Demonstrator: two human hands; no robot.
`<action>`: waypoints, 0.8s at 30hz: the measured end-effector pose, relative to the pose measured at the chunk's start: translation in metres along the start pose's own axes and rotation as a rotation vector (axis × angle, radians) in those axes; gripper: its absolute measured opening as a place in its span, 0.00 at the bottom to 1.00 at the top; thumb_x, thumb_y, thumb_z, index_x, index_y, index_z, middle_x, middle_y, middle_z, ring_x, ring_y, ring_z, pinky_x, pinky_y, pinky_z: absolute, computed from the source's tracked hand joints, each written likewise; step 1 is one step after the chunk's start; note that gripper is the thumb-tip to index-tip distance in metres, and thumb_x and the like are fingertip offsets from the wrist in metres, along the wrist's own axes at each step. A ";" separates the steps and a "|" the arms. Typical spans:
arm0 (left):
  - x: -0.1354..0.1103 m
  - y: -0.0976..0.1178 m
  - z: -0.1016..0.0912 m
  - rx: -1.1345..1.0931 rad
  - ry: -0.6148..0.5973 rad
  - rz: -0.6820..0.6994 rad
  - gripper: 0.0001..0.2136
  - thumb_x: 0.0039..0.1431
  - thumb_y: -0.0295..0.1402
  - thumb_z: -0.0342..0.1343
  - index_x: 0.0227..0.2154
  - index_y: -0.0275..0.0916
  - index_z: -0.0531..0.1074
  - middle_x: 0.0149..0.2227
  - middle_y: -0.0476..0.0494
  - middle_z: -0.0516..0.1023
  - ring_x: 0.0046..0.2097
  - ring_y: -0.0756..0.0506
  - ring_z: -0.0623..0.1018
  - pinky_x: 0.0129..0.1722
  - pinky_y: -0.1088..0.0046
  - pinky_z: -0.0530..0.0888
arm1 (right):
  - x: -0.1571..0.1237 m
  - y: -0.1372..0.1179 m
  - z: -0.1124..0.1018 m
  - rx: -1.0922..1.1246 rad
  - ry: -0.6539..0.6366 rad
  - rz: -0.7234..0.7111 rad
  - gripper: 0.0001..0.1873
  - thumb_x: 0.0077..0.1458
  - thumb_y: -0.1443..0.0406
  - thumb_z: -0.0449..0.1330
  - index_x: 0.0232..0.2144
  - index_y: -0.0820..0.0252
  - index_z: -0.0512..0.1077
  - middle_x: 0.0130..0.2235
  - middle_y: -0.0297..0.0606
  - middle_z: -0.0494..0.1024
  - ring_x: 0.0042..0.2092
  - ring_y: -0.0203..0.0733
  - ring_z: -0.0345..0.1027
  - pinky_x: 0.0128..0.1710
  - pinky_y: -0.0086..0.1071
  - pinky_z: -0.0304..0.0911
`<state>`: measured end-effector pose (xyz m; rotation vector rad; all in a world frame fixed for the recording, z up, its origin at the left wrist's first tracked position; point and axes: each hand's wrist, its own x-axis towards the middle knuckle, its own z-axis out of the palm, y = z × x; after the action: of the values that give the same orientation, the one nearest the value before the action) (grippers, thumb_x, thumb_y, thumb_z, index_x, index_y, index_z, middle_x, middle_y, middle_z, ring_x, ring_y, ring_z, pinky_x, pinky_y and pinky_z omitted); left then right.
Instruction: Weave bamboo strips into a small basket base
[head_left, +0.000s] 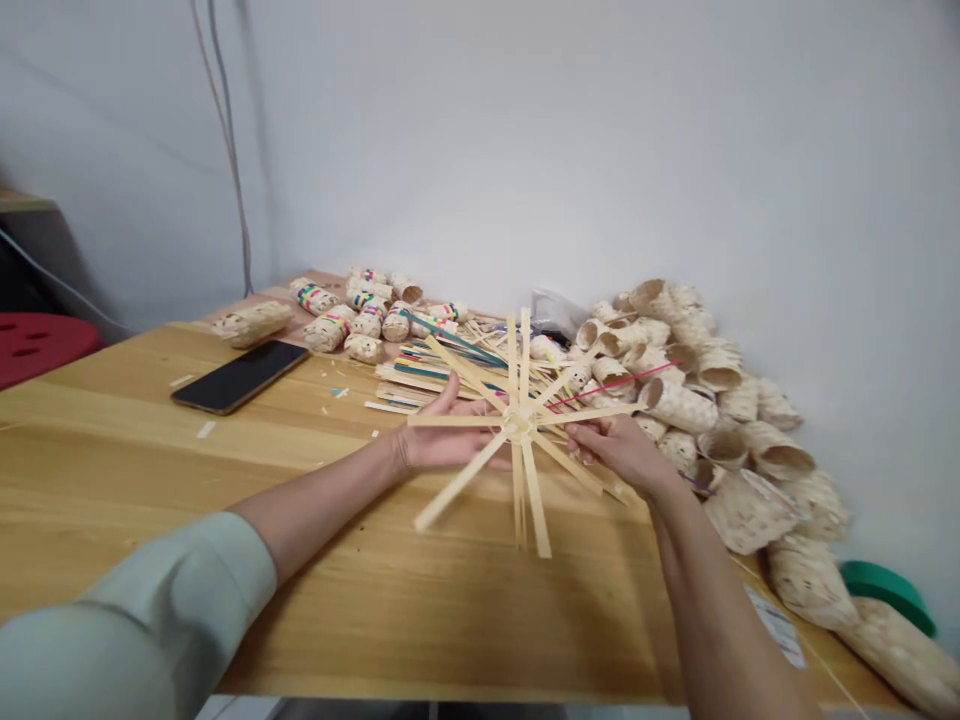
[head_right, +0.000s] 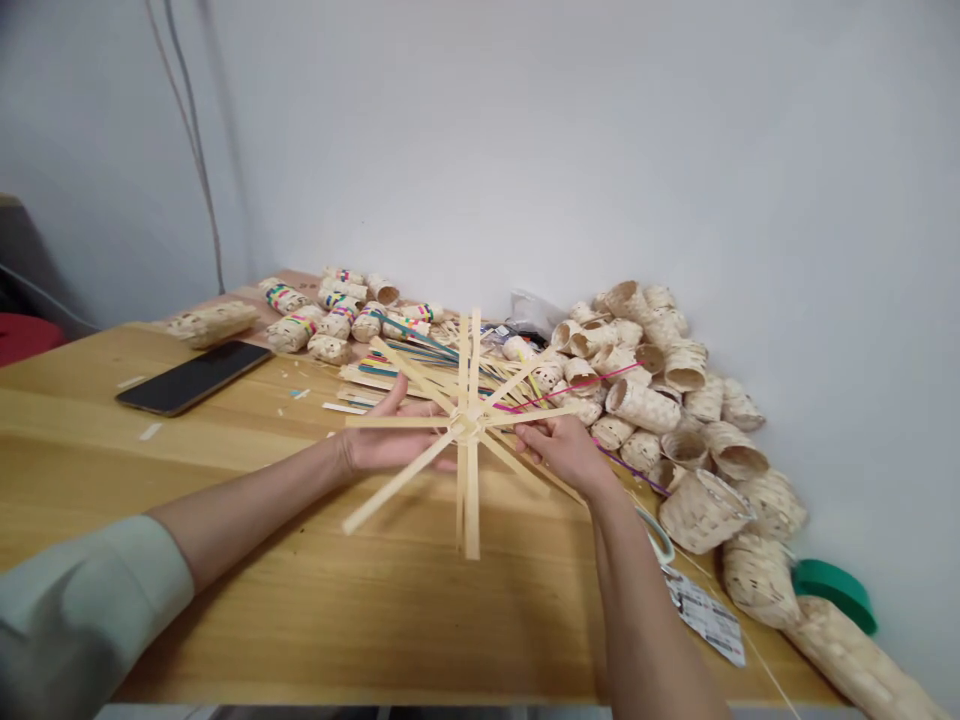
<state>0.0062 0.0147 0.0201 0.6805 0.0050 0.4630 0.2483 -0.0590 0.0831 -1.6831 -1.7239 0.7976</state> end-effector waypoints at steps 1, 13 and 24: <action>0.001 -0.001 0.001 -0.019 -0.003 0.026 0.23 0.58 0.48 0.46 0.46 0.34 0.67 0.48 0.32 0.74 0.52 0.35 0.71 0.49 0.49 0.67 | -0.001 0.000 0.000 -0.006 0.018 0.005 0.18 0.48 0.52 0.57 0.20 0.60 0.70 0.19 0.33 0.69 0.21 0.33 0.57 0.21 0.28 0.51; 0.006 -0.011 -0.009 0.047 0.083 0.074 0.13 0.56 0.32 0.53 0.43 0.33 0.71 0.46 0.35 0.76 0.49 0.42 0.75 0.48 0.65 0.70 | -0.008 0.002 0.020 -0.033 0.038 -0.007 0.20 0.52 0.50 0.53 0.19 0.58 0.64 0.17 0.29 0.61 0.20 0.32 0.51 0.20 0.28 0.46; 0.013 -0.031 -0.019 0.185 0.280 0.062 0.15 0.56 0.28 0.54 0.47 0.30 0.70 0.44 0.32 0.77 0.41 0.43 0.78 0.43 0.66 0.74 | 0.008 0.023 0.032 0.148 0.178 -0.019 0.18 0.47 0.51 0.59 0.21 0.60 0.66 0.18 0.30 0.63 0.19 0.30 0.50 0.18 0.26 0.44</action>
<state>0.0277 0.0104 -0.0117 0.7944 0.2946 0.6196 0.2383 -0.0506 0.0448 -1.5857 -1.5195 0.7252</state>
